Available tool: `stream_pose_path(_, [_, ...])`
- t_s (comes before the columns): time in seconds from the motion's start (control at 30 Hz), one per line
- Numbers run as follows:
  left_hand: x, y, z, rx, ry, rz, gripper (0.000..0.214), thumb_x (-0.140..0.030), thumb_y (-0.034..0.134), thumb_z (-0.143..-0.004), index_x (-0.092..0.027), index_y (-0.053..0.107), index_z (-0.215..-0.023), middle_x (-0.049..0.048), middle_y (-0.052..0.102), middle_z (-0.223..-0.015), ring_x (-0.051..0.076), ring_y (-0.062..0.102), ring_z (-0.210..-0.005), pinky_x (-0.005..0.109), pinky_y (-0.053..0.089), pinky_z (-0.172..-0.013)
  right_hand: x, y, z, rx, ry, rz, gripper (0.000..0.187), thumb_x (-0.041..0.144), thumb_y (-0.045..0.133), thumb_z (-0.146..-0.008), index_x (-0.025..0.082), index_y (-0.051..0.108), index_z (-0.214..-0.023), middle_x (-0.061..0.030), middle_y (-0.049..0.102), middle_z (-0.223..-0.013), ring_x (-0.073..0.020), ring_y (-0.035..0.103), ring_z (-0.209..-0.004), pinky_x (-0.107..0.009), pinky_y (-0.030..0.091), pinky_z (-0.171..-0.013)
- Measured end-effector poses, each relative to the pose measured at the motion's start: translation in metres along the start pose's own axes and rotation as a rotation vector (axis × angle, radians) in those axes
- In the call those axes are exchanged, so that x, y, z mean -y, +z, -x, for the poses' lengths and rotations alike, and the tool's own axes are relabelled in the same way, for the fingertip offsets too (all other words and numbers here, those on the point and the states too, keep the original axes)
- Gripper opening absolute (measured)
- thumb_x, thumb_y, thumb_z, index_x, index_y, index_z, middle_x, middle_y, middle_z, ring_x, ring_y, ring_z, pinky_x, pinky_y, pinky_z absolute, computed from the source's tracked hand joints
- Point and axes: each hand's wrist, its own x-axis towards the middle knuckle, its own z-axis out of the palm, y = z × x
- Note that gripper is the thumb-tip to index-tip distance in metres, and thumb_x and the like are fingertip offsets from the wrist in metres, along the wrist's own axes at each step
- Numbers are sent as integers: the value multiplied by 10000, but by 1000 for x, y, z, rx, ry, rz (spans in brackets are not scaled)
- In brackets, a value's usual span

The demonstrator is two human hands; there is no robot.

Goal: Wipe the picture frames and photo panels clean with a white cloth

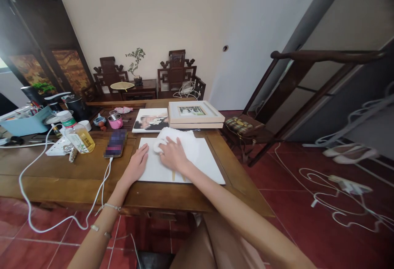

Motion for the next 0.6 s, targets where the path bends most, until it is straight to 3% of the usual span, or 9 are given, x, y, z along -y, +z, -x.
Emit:
stream_pose_path(0.13, [-2, -4, -1, -107, -132, 224, 499, -405, 312, -938, -126, 512, -1299, 112, 487, -1402, 207, 429, -1316, 386, 275, -1136, 27, 8, 3, 13, -137, -12, 342, 236, 468, -829, 189, 633, -1124, -105, 433, -1438, -316, 249, -1372, -599, 125, -1079])
stream_pose_path(0.27, [-3, -4, 0, -191, -174, 303, 520, -400, 266, -950, -127, 442, -1356, 98, 395, -1469, 189, 356, -1363, 376, 236, -1156, 39, 6, 38, 52, -440, -83, 294, 200, 492, -786, 185, 680, -1012, -78, 467, -1416, -294, 260, -1375, -563, 121, -1107])
stream_pose_path(0.33, [-5, -3, 2, -171, -156, 252, 532, -408, 277, -949, -119, 419, -1373, 100, 362, -1486, 185, 319, -1383, 377, 211, -1165, 38, 1, 61, 87, -513, -134, 293, 177, 503, -758, 190, 686, -985, -71, 498, -1391, -278, 277, -1372, -546, 114, -1117])
stream_pose_path(0.47, [-8, 0, 3, -46, -82, 100, 534, -409, 282, -945, -106, 460, -1347, 113, 398, -1459, 202, 335, -1375, 410, 211, -1162, 22, -16, 96, 133, -410, -171, 272, 159, 531, -701, 214, 683, -920, -85, 593, -1287, -239, 351, -1341, -499, 144, -1119])
stream_pose_path(0.6, [-6, 2, 2, 38, -18, -13, 496, -391, 303, -940, -131, 520, -1301, 115, 461, -1414, 228, 376, -1352, 465, 212, -1151, -3, -26, 90, 104, -207, -95, 266, 142, 479, -747, 179, 672, -926, -166, 651, -1161, -244, 389, -1318, -519, 120, -1109])
